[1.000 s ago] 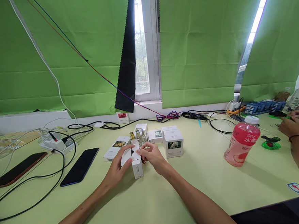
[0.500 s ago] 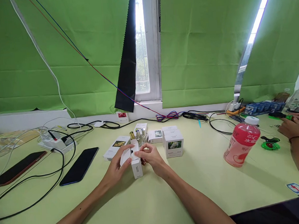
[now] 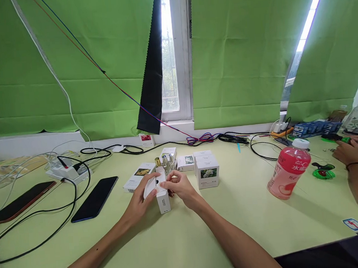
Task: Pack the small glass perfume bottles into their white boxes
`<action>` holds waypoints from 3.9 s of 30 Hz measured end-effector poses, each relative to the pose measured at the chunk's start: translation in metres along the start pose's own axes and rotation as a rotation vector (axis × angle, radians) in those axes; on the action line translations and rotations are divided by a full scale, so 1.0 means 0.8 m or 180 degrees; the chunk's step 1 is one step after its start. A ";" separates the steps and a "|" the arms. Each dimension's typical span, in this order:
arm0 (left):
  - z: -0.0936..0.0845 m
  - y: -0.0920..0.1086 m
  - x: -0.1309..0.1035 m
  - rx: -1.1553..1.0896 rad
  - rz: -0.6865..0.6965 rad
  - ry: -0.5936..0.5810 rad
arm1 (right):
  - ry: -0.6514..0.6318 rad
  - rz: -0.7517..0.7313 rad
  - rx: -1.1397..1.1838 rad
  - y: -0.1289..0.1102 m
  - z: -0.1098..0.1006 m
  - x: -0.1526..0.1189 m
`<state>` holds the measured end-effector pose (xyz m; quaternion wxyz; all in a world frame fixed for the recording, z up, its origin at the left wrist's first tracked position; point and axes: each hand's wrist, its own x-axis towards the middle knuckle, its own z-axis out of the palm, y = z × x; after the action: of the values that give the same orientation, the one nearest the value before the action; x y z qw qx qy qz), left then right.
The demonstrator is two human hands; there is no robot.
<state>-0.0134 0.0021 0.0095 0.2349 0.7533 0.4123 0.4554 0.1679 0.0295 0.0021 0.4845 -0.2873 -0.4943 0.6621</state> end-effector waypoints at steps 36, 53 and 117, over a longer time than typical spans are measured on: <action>0.004 -0.018 -0.006 0.0140 0.0290 0.0171 | -0.0004 -0.0044 -0.0148 -0.012 0.006 -0.003; 0.005 -0.009 -0.005 -0.0023 0.0145 0.0210 | -0.0023 -0.0049 -0.0178 -0.013 0.004 -0.003; 0.003 -0.005 -0.007 -0.0249 -0.0082 0.0097 | -0.0002 -0.0252 -0.0311 -0.005 0.002 -0.006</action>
<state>-0.0145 -0.0004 0.0030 0.2637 0.7311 0.4073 0.4796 0.1697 0.0243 0.0058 0.4955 -0.2906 -0.5372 0.6176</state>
